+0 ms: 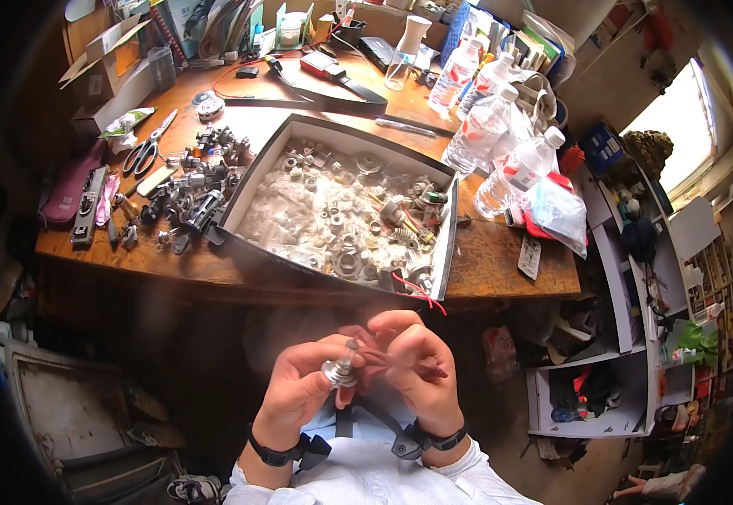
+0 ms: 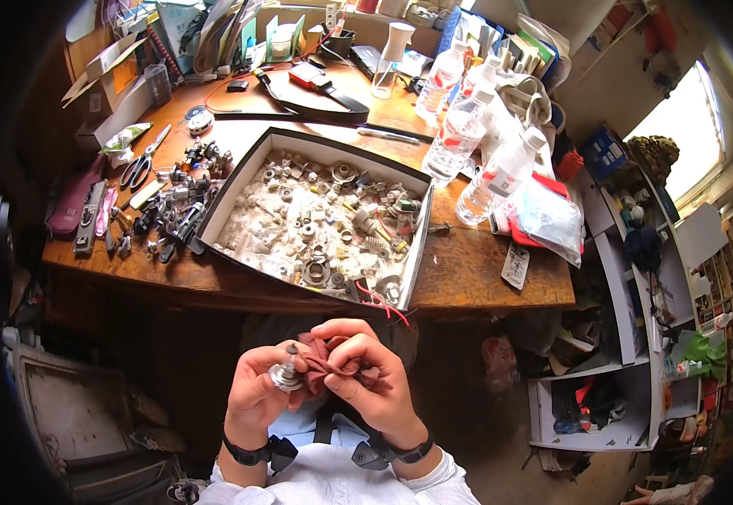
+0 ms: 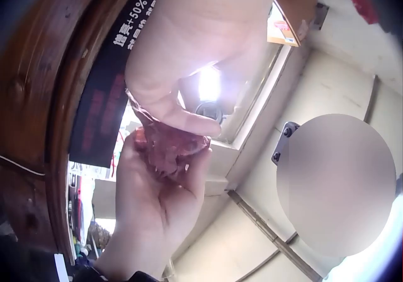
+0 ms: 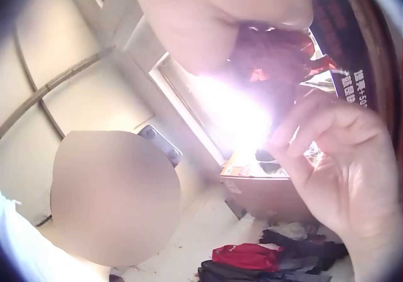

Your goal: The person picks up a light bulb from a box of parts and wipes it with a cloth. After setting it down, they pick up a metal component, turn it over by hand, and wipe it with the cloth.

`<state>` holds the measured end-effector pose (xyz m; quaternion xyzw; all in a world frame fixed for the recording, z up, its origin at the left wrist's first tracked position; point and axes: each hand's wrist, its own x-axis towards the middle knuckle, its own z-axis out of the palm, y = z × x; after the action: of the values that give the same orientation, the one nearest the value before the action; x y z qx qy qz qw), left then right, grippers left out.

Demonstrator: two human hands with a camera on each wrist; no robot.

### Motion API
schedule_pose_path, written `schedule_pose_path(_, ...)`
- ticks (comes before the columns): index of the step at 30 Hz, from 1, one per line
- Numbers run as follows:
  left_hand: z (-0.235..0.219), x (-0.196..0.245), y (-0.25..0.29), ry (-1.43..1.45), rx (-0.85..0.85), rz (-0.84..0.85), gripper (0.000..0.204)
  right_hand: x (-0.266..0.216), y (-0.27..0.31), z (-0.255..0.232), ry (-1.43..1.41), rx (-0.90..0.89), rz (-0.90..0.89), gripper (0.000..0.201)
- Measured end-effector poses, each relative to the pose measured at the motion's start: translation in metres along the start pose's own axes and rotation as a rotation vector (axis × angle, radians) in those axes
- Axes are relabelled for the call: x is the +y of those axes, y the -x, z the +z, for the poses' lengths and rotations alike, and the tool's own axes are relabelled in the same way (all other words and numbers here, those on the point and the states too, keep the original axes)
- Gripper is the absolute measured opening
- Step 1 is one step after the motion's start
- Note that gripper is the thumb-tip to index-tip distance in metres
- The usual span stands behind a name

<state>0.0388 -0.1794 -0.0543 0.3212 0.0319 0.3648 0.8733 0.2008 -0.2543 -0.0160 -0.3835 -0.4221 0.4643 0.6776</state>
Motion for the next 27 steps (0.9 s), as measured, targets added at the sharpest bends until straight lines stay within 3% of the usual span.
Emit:
schedule_pose_path(3, 0.006, -0.005, -0.001, 0.037, 0.049, -0.016, 0.043, 0.001, -0.001, 0.006, -0.202, 0.023, 0.014, 0.018)
schedule_pose_path(4, 0.008, -0.005, -0.005, 0.02, 0.05, 0.023, 0.043, 0.006, -0.003, 0.005, -0.211, 0.01, -0.103, 0.019)
schedule_pose_path(7, 0.004, -0.005, -0.003, 0.005, 0.051, 0.014, 0.048, 0.01, -0.001, 0.001, -0.15, 0.031, -0.152, 0.016)
schedule_pose_path(12, 0.017, 0.001, -0.001, -0.002, 0.086, 0.004, 0.046, 0.011, 0.004, 0.013, 0.232, 0.135, -0.229, 0.02)
schedule_pose_path(18, 0.02, 0.002, 0.004, -0.111, 0.132, 0.069, 0.038, 0.003, 0.0, 0.011, 0.58, 0.013, -0.402, 0.024)
schedule_pose_path(24, 0.026, 0.005, 0.006, -0.408, 0.231, 0.198, 0.031, -0.002, -0.003, 0.008, 0.735, -0.078, -0.483, 0.026)
schedule_pose_path(26, 0.021, 0.004, 0.005, -0.828, 0.188, 0.355, 0.03, -0.002, -0.003, 0.012, 0.747, -0.086, -0.49, 0.024)
schedule_pose_path(27, 0.021, 0.003, 0.006, -0.827, 0.191, 0.351, 0.03, -0.005, -0.002, 0.019, 0.727, -0.057, -0.455, 0.023)
